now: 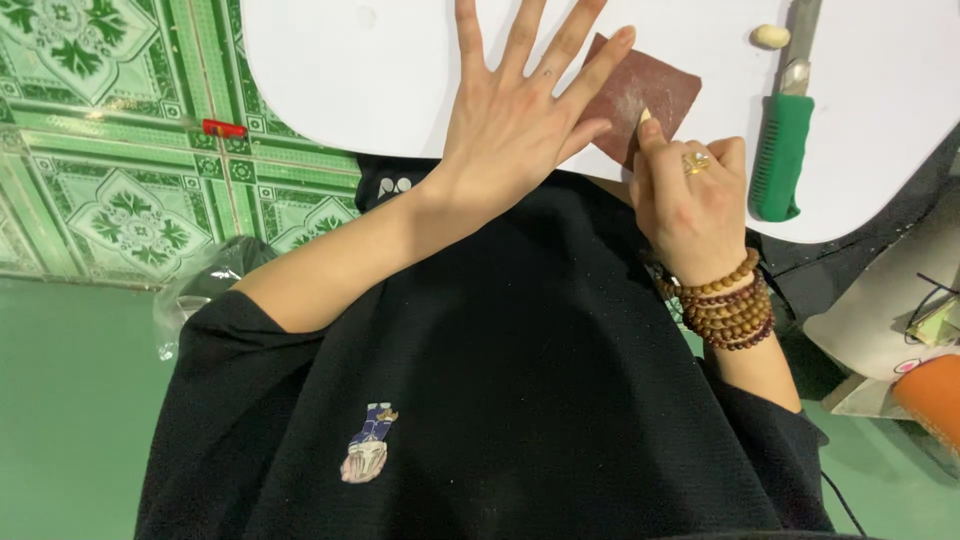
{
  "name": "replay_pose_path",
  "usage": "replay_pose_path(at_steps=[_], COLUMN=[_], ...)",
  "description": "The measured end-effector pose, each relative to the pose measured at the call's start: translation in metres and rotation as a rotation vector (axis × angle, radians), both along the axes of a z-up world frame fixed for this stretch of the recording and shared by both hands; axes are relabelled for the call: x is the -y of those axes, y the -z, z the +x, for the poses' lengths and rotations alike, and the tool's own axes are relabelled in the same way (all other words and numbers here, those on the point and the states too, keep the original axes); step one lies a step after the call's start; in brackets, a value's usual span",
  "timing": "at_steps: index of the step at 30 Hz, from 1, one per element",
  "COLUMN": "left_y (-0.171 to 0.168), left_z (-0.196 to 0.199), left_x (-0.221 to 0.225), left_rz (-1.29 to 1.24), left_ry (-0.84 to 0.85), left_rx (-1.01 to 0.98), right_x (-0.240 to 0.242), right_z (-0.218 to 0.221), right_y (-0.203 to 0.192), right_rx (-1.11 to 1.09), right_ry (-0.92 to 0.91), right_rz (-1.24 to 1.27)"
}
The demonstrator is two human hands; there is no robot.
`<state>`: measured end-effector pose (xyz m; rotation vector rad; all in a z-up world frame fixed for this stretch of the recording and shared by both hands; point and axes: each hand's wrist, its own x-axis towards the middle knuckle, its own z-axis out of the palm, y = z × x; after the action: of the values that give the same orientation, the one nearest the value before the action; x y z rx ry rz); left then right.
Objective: Sanding and carving small wooden pieces by hand using a knife and sandpaper
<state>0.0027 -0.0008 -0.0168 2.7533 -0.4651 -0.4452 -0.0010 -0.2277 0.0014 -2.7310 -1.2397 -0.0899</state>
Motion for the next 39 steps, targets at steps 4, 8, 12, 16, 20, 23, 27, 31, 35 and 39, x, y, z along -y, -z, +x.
replay_pose_path(at_steps=[4, 8, 12, 16, 20, 23, 27, 31, 35, 39], left_y=[-0.010, -0.010, -0.001, -0.001, -0.005, 0.004, -0.003, 0.006, -0.002, 0.002], left_z=[0.002, 0.002, -0.001, 0.001, -0.001, -0.002, -0.001, -0.002, -0.001, -0.002], left_x=[-0.003, -0.003, -0.003, -0.005, -0.006, 0.000, 0.000, 0.005, 0.000, 0.002], left_rz=[0.010, -0.063, -0.041, 0.075, -0.054, 0.013, -0.021, 0.069, -0.032, 0.057], left_ry=[0.025, 0.000, 0.016, 0.023, 0.025, 0.030, 0.028, 0.033, 0.019, 0.045], left_rx=[-0.121, -0.115, -0.055, 0.033, -0.076, 0.030, -0.040, 0.026, 0.015, 0.091], right_x=[0.000, -0.016, -0.017, -0.007, -0.009, 0.002, -0.016, -0.003, -0.001, 0.002], right_z=[0.014, 0.021, 0.017, 0.007, 0.002, 0.007, 0.014, 0.011, 0.002, 0.013], right_y=[0.003, -0.002, 0.001, 0.004, -0.002, 0.019, 0.011, 0.032, 0.012, 0.033], right_rx=[0.100, 0.177, 0.132, 0.109, 0.027, 0.116, 0.179, 0.261, 0.197, 0.231], right_ry=[0.008, -0.047, -0.067, -0.088, -0.064, -0.044, -0.034, 0.011, -0.008, -0.011], right_rz=[-0.043, -0.044, -0.087, -0.126, -0.086, -0.093, -0.028, -0.053, -0.083, -0.044])
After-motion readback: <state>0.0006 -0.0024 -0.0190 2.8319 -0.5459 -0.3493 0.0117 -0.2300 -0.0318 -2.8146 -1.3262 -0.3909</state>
